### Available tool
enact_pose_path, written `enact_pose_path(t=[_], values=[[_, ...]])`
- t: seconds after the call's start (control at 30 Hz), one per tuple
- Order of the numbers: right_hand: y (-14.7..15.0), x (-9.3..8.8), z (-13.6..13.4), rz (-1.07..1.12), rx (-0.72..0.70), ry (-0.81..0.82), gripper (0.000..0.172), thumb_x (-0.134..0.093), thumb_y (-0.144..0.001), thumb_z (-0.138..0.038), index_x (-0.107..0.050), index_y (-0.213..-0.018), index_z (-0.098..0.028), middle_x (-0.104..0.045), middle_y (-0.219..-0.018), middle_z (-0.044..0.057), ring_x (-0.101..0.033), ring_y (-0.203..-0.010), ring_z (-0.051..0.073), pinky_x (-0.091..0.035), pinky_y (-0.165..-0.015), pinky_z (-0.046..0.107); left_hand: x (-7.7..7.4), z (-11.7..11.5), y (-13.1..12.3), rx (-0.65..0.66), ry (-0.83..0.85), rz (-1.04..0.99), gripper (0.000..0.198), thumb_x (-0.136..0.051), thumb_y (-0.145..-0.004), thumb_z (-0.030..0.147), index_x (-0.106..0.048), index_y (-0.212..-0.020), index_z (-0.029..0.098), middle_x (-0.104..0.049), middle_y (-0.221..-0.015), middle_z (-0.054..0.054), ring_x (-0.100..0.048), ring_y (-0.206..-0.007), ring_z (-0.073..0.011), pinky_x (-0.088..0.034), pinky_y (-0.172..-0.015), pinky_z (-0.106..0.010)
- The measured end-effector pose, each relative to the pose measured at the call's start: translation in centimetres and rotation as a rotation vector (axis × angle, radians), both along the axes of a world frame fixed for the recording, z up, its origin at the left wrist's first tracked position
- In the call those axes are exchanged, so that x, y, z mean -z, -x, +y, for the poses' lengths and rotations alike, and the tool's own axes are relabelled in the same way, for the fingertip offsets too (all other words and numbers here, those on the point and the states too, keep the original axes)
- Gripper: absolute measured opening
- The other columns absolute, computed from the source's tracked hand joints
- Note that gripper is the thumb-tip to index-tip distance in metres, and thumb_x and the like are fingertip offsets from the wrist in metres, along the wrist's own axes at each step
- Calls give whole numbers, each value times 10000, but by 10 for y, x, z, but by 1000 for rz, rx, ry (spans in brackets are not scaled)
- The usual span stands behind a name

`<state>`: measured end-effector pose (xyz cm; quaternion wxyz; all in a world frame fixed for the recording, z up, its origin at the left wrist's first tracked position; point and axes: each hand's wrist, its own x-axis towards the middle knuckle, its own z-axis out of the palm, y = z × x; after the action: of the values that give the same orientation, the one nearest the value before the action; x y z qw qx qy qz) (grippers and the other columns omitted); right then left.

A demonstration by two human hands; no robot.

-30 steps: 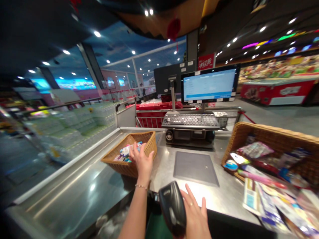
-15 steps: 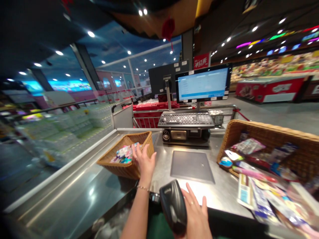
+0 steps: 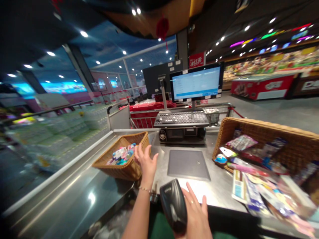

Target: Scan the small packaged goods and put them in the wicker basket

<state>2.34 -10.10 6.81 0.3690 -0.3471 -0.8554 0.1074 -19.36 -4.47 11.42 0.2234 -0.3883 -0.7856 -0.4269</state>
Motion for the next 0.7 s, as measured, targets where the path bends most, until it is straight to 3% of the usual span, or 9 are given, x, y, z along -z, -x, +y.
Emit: enact_pose_path(t=[0.4, 0.7], values=[[-10, 9, 3, -51, 59, -10, 500, -369, -862, -297, -478, -1323, -137, -559, -1387, 211, -425, -1367, 407, -268, -1071, 711, 0, 5, -21, 44, 59, -29, 385, -644, -815, 221, -621, -1199, 212, -344, -1515, -179, -211, -1457, -385, -263, -1120, -642], [-16, 7, 3, -43, 79, 15, 483, -374, -895, -306, -468, -1341, -146, -557, -1402, 161, -396, -1392, 387, -246, -1089, 697, 0, 11, -39, 100, 106, -77, 416, -658, -798, 191, -611, -1210, 220, -333, -1532, -168, -201, -1466, -373, -244, -1127, -647]])
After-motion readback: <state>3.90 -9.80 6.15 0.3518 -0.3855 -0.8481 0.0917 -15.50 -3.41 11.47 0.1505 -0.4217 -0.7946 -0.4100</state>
